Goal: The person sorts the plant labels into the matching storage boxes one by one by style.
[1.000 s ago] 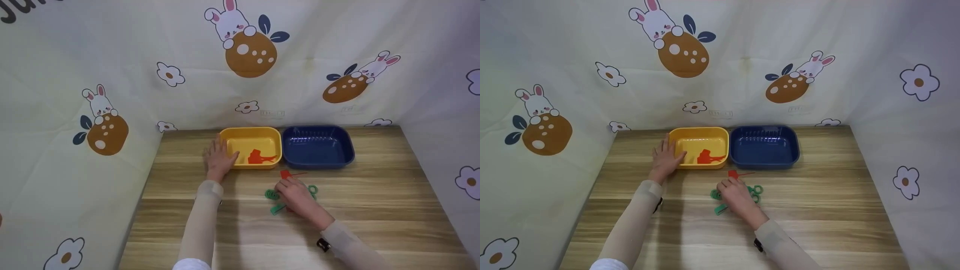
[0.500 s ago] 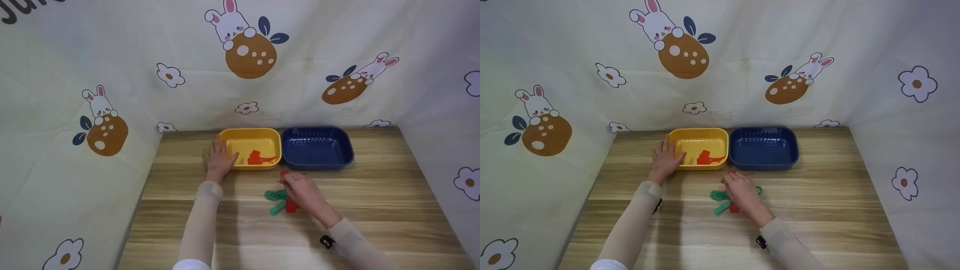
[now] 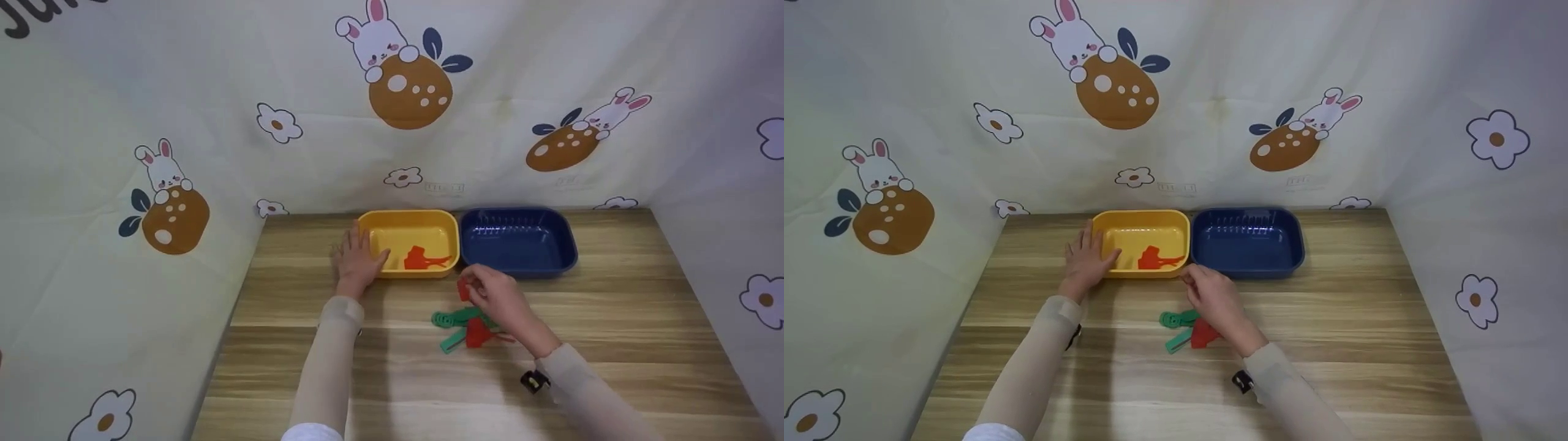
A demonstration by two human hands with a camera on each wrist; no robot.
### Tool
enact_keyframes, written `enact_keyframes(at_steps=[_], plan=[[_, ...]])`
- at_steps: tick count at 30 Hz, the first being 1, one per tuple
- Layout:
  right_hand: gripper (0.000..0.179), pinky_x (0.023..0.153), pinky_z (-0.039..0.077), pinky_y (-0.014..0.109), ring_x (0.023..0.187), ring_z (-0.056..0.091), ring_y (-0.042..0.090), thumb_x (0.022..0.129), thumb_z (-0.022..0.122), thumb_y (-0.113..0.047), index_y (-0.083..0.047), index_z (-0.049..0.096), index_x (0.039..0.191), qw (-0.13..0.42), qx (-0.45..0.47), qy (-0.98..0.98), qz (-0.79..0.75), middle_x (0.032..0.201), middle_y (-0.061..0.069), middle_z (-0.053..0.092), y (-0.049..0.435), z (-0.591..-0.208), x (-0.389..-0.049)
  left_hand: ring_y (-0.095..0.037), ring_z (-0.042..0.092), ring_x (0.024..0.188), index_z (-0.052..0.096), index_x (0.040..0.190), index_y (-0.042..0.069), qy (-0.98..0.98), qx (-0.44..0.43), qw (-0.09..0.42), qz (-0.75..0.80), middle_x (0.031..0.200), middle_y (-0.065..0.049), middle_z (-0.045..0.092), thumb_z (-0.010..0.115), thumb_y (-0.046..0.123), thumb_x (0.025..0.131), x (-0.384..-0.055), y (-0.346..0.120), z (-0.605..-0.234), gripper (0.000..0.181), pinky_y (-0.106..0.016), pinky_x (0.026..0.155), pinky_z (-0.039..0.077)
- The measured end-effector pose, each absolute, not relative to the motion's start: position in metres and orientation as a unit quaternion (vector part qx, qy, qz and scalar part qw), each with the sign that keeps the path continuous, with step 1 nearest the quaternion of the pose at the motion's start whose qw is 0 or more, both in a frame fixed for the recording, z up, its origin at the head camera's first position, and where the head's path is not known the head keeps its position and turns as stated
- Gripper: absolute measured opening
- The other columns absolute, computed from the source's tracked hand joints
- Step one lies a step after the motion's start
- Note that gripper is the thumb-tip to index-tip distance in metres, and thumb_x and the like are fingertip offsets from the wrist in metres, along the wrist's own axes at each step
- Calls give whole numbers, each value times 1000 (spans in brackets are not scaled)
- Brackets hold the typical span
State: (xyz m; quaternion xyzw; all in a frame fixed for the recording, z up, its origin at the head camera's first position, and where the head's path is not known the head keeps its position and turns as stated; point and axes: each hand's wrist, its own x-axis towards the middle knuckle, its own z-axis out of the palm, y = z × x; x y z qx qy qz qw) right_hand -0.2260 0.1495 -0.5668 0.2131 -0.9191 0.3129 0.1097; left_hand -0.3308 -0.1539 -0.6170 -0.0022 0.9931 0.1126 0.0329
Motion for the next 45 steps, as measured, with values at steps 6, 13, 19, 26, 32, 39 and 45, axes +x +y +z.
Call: enact_keyframes(at_steps=[6, 13, 19, 26, 32, 39, 45], plan=[[16, 70, 58, 29, 80, 69, 11, 88, 68, -5, -14, 65, 100, 87, 192, -923, 321, 93, -1, 73, 148, -560, -230, -38, 16, 154, 26, 159, 13, 993, -4, 33, 111, 170, -9, 3, 38, 67, 96, -331, -154, -618, 84, -65, 120, 17], [16, 72, 59, 30, 81, 71, 12, 88, 68, -6, -16, 62, 98, 73, 179, -922, 334, 92, -1, 73, 145, -554, -236, -37, 12, 155, 20, 161, 16, 992, -11, 56, 113, 170, -4, -7, 36, 69, 96, -332, -155, -618, 85, -65, 121, 12], [9, 75, 60, 33, 84, 70, 14, 93, 67, -11, -16, 62, 99, 66, 166, -921, 345, 92, 0, 73, 142, -547, -241, -38, 12, 155, 22, 160, 15, 992, -9, 47, 119, 170, -5, -4, 37, 69, 96, -330, -154, -617, 85, -66, 121, 12], [4, 73, 60, 35, 81, 71, 14, 96, 66, -17, -14, 65, 98, 69, 152, -917, 361, 92, 1, 74, 139, -544, -249, -39, 15, 154, 25, 159, 13, 992, -9, 42, 118, 170, -6, -1, 38, 68, 96, -328, -153, -614, 84, -66, 120, 15], [7, 73, 60, 34, 81, 71, 13, 97, 64, -20, -14, 68, 98, 73, 153, -913, 370, 92, 1, 75, 136, -540, -256, -38, 16, 154, 23, 160, 16, 993, -9, 42, 108, 170, -7, 0, 37, 69, 96, -330, -153, -614, 84, -66, 119, 17], [6, 74, 60, 33, 83, 72, 14, 95, 67, -14, -11, 71, 97, 106, 173, -897, 392, 92, 2, 75, 129, -539, -265, -38, 16, 154, 25, 159, 15, 994, -10, 41, 103, 170, -7, 1, 37, 69, 95, -330, -153, -615, 84, -67, 119, 16], [5, 75, 60, 31, 85, 72, 14, 95, 68, -13, -12, 72, 97, 129, 188, -890, 395, 94, 3, 76, 123, -545, -274, -38, 17, 154, 26, 159, 14, 994, -13, 36, 102, 170, -8, 4, 39, 67, 96, -330, -152, -616, 84, -67, 119, 16]])
